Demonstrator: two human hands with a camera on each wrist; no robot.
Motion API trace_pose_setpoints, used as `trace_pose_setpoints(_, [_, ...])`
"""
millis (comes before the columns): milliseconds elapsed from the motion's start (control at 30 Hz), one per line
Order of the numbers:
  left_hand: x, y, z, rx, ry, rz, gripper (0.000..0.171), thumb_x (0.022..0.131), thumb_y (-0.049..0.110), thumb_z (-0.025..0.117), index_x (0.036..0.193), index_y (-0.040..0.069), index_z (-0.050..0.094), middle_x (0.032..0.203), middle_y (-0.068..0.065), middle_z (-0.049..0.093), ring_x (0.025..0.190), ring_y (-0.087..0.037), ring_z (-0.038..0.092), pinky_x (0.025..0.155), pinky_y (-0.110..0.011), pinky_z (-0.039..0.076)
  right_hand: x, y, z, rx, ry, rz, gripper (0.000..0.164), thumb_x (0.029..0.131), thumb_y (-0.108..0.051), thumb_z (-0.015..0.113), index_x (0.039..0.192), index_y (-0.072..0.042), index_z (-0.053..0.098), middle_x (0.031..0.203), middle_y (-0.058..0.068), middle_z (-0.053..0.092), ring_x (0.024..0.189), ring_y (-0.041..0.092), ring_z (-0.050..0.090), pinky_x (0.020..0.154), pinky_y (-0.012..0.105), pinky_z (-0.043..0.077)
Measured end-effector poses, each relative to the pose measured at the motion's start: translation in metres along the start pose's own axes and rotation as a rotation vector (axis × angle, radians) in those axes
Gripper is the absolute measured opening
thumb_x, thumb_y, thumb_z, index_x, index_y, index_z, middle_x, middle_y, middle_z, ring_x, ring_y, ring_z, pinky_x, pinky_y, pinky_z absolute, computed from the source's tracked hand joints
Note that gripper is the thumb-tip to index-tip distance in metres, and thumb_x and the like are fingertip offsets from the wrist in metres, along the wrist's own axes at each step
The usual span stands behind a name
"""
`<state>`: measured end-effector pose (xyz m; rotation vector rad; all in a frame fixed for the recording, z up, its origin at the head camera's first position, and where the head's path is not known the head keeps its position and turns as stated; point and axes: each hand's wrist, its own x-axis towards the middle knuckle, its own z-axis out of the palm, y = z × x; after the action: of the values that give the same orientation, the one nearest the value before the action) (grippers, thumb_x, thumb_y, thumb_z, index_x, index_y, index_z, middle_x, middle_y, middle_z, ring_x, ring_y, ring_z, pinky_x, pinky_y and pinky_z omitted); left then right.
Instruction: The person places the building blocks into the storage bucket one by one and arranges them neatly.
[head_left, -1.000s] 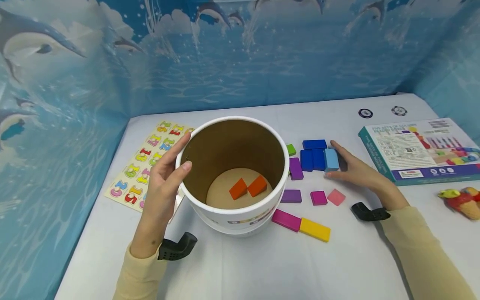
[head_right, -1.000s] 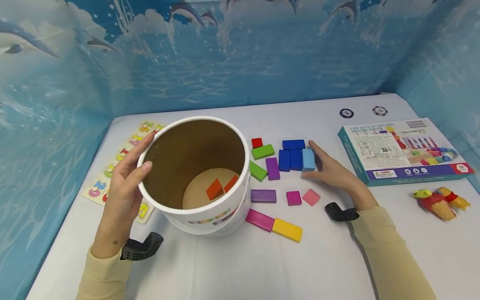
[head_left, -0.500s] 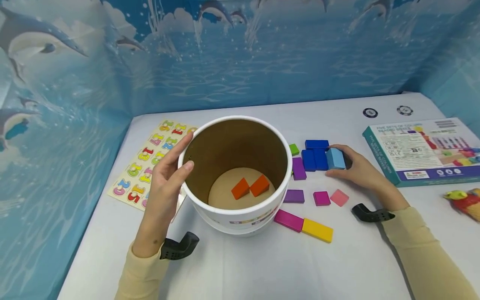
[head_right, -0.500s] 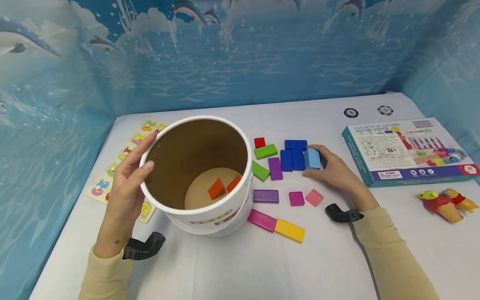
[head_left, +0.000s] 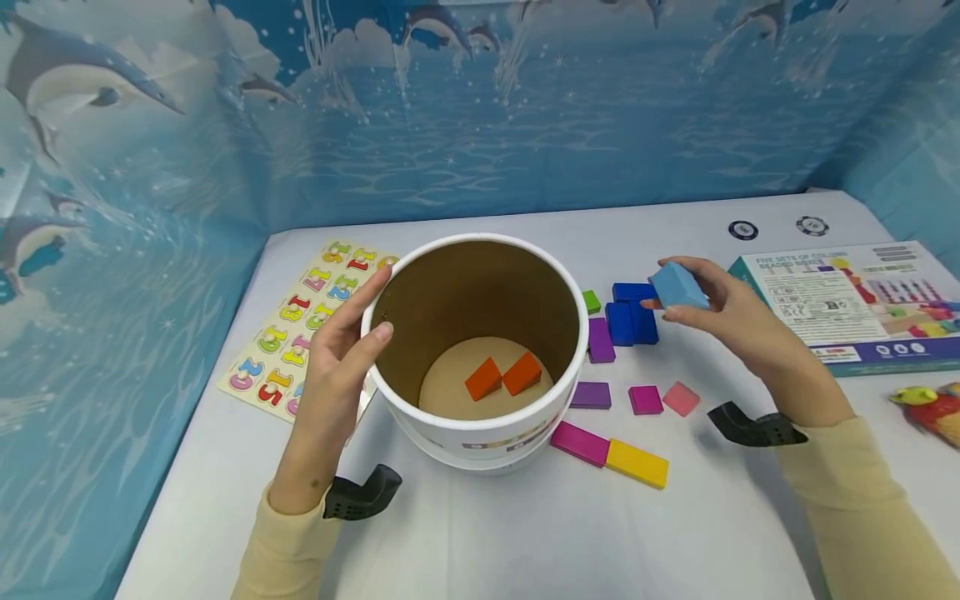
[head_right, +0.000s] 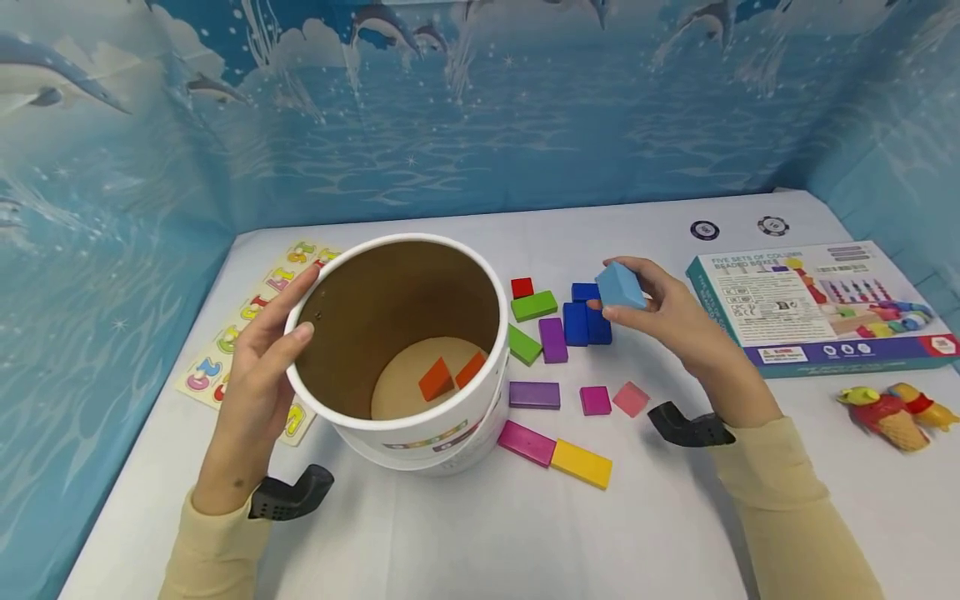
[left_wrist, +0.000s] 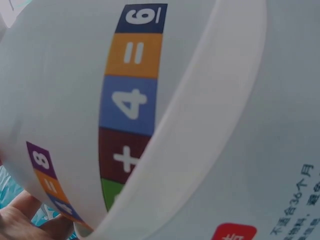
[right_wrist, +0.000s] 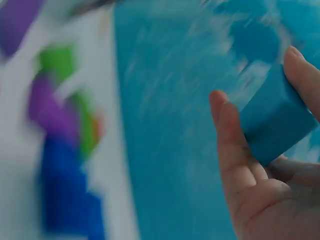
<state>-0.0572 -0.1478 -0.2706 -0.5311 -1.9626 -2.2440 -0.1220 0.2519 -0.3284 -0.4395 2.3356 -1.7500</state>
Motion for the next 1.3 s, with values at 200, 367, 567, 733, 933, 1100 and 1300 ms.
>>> trace_pose_setpoints(200, [0.000, -0.002, 0.000, -0.004, 0.004, -0.009, 0.047, 0.086, -0.002, 0.042, 0.133, 0.002, 0.039, 0.139, -0.006, 0.035, 0.130, -0.019, 0.025, 0.104, -0.042, 0.025, 0.012, -0.102, 0.033, 0.392, -0.314, -0.148, 0.056, 0.090, -0.006, 0.045, 0.140, -0.013, 0.023, 0.136, 0.018, 0.028, 0.106, 0.029, 0.054, 0.089, 0.031, 0.044])
trace_pose_setpoints(367, [-0.001, -0.003, 0.001, 0.000, 0.005, -0.025, 0.047, 0.086, -0.003, 0.042, 0.133, 0.002, 0.038, 0.140, -0.007, 0.034, 0.130, -0.017, 0.026, 0.104, -0.040, 0.025, 0.033, -0.151, 0.076, 0.363, -0.593, -0.130, 0.062, 0.087, 0.003, 0.042, 0.141, -0.017, 0.022, 0.140, 0.012, 0.024, 0.110, 0.035, 0.049, 0.089, 0.039, 0.044])
trace_pose_setpoints(567, [-0.001, -0.004, 0.002, -0.013, 0.001, -0.026, 0.047, 0.086, -0.002, 0.042, 0.133, 0.002, 0.039, 0.139, -0.006, 0.035, 0.130, -0.017, 0.025, 0.106, -0.041, 0.022, 0.059, -0.159, 0.113, 0.303, -0.883, -0.005, 0.057, 0.086, -0.003, 0.046, 0.139, -0.012, 0.027, 0.134, 0.012, 0.035, 0.109, 0.032, 0.051, 0.091, 0.044, 0.041])
trace_pose_setpoints(733, [0.000, -0.005, 0.003, -0.007, 0.000, -0.020, 0.047, 0.086, -0.002, 0.042, 0.133, 0.002, 0.039, 0.139, -0.004, 0.036, 0.130, -0.016, 0.025, 0.106, -0.039, 0.022, 0.069, -0.157, 0.126, -0.002, -0.979, -0.004, 0.051, 0.086, -0.017, 0.055, 0.133, -0.012, 0.038, 0.127, 0.004, 0.043, 0.112, 0.022, 0.045, 0.088, 0.037, 0.045])
trace_pose_setpoints(933, [0.001, -0.004, 0.002, 0.006, -0.003, -0.010, 0.048, 0.086, -0.003, 0.042, 0.133, 0.002, 0.039, 0.139, -0.003, 0.036, 0.130, -0.016, 0.025, 0.106, -0.039, 0.021, 0.071, -0.157, 0.140, -0.222, -1.051, 0.045, 0.029, 0.082, -0.020, 0.062, 0.110, -0.016, 0.056, 0.105, 0.002, 0.058, 0.098, 0.018, 0.053, 0.080, 0.032, 0.049])
trace_pose_setpoints(1100, [0.000, -0.002, 0.001, 0.017, 0.003, -0.017, 0.048, 0.086, -0.002, 0.042, 0.133, 0.003, 0.039, 0.139, -0.002, 0.036, 0.130, -0.015, 0.025, 0.106, -0.040, 0.021, 0.071, -0.159, 0.145, -0.324, -1.080, 0.073, 0.034, 0.080, -0.020, 0.065, 0.112, -0.015, 0.055, 0.099, 0.000, 0.060, 0.094, 0.015, 0.056, 0.078, 0.029, 0.049])
trace_pose_setpoints(1300, [0.000, 0.000, 0.000, 0.016, -0.001, -0.022, 0.048, 0.086, -0.002, 0.042, 0.134, 0.004, 0.039, 0.139, -0.002, 0.036, 0.130, -0.014, 0.024, 0.106, -0.041, 0.020, 0.071, -0.161, 0.144, -0.364, -1.112, 0.037, 0.047, 0.084, -0.022, 0.059, 0.128, -0.016, 0.043, 0.101, -0.004, 0.062, 0.094, 0.010, 0.057, 0.080, 0.028, 0.048])
